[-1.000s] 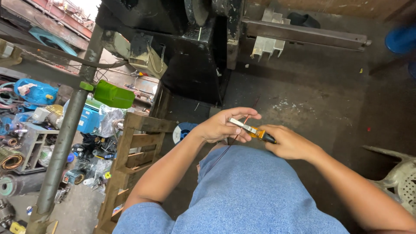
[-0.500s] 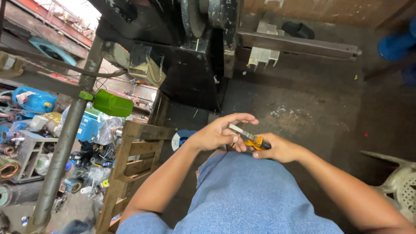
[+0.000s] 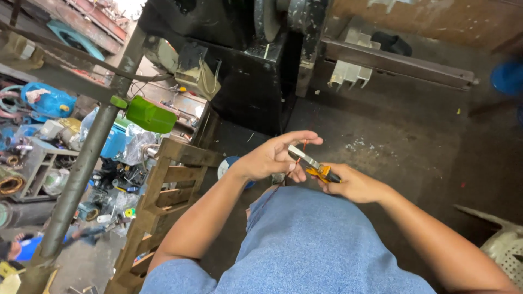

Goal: Removing wound copper coils from a winding machine and using pliers to trim and strip the wire leads.

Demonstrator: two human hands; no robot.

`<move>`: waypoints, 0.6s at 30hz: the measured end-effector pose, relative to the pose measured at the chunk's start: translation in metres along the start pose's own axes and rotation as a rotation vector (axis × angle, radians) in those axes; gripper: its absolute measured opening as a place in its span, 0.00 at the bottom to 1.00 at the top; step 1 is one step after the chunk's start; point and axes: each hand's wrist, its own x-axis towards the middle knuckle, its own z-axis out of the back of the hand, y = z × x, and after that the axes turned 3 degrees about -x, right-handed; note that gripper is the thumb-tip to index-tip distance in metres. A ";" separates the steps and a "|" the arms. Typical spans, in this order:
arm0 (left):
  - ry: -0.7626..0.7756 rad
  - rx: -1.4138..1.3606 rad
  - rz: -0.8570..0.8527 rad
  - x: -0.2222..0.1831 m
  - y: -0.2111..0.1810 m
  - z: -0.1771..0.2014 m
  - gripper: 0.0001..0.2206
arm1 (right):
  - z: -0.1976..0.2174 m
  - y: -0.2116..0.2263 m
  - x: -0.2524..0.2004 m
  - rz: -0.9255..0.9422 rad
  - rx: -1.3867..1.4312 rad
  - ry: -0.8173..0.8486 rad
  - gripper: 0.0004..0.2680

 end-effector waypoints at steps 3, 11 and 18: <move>-0.003 0.053 0.003 -0.002 -0.005 0.005 0.32 | 0.007 0.019 -0.001 -0.010 -0.032 0.068 0.02; -0.014 0.158 0.027 -0.002 -0.007 0.014 0.34 | 0.020 0.021 -0.003 -0.066 0.047 0.080 0.06; -0.176 0.409 -0.108 -0.002 -0.067 0.042 0.32 | 0.030 0.012 0.009 -0.062 -0.004 0.017 0.06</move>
